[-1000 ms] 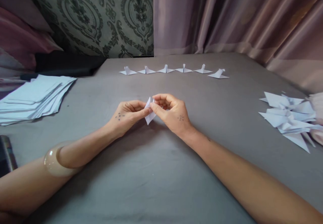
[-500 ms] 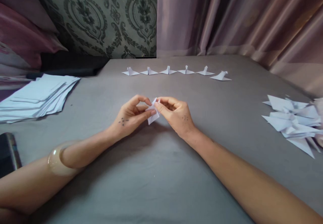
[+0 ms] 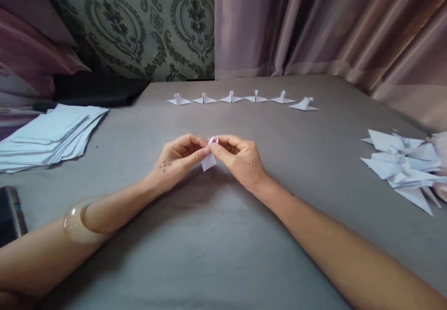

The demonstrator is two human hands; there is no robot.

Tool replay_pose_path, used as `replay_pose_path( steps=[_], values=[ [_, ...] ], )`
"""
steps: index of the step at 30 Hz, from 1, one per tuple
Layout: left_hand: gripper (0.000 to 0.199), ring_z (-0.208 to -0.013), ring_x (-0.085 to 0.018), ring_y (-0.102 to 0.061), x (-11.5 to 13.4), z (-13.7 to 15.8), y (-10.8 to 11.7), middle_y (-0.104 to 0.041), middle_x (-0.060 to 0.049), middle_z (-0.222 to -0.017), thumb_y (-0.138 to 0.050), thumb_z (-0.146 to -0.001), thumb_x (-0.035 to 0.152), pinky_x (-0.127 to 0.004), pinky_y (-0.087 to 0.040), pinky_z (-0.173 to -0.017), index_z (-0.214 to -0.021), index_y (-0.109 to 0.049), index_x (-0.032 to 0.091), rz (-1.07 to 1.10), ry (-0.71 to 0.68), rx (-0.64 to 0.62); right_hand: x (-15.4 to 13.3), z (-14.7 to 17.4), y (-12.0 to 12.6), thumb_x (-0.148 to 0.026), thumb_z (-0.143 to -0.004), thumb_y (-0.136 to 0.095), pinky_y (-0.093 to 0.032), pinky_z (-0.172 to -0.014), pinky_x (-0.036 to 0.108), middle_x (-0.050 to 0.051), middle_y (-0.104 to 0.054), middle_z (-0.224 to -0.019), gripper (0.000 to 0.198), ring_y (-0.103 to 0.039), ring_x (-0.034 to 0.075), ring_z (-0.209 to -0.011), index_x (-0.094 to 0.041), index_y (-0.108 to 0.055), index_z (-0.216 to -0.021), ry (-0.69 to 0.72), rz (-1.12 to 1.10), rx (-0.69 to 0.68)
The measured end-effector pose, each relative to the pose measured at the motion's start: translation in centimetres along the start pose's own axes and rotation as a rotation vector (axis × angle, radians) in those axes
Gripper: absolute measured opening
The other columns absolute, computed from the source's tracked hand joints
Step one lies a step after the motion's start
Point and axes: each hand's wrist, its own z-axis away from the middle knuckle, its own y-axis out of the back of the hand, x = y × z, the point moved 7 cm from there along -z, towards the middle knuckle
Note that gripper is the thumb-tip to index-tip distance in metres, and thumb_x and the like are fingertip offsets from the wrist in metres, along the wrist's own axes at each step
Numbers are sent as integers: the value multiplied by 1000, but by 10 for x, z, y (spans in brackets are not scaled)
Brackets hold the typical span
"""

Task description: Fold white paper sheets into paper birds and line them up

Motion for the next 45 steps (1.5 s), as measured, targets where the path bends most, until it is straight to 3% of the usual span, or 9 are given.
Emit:
replay_pose_path(
  steps=[8,17,21,25,32,36,40,45],
  values=[
    [18,-72,-12,-60,1,2,-2,-66,-2,-75,-73,-78,29,-24,-46,-69,-78,-64,14,50,61,6,-6,2,-3,-28,-76,-70,-51,-76,29,0,-70,-81,8,-63,14,-80,-21,-69,-79,58,41,-12],
    [18,-74,-12,-61,2,2,-3,-67,-3,-76,-74,-77,27,-26,-48,-73,-74,-63,14,44,34,-3,-7,3,-2,-28,-76,-69,-46,-70,30,0,-65,-74,10,-58,13,-71,-20,-64,-72,77,80,3],
    [20,-73,-11,-61,-1,2,-3,-66,0,-77,-75,-77,27,-24,-47,-70,-84,-61,16,86,14,9,-2,1,1,-29,-75,-71,-46,-69,29,-1,-65,-73,12,-58,13,-70,-21,-63,-72,62,61,32],
    [24,-68,-10,-60,-9,1,-5,-68,-1,-77,-76,-75,31,-23,-45,-65,-88,-64,15,95,122,-13,4,-1,2,-35,-76,-72,-50,-73,29,1,-68,-81,16,-61,14,-77,-21,-68,-82,14,-10,30],
    [21,-64,-10,-58,-21,-2,11,-67,-1,-71,-80,-70,31,-22,-45,-63,-74,-69,14,161,250,118,18,0,-1,-41,-72,-75,-52,-74,30,4,-71,-87,28,-64,15,-80,-18,-69,-86,-154,46,-25],
    [22,-68,-12,-62,-33,-4,13,-71,-6,-79,-77,-73,31,-25,-49,-67,-84,-72,12,200,353,93,29,-3,3,-37,-73,-74,-52,-70,30,2,-69,-81,28,-64,14,-75,-18,-65,-91,-208,61,-18],
    [29,-62,-11,-60,-32,-4,16,-67,-2,-68,-74,-74,26,-23,-47,-60,-99,-65,13,35,316,107,35,-6,8,-29,-76,-69,-50,-65,29,-1,-65,-71,22,-62,14,-67,-19,-60,-93,-172,173,-39],
    [15,-63,-12,-57,-19,-2,13,-66,-2,-71,-63,-83,26,-25,-44,-62,-93,-63,16,-366,163,15,27,-3,4,-25,-82,-59,-47,-67,30,1,-69,-77,8,-61,15,-68,-21,-64,-87,-69,512,-107]
  ],
)
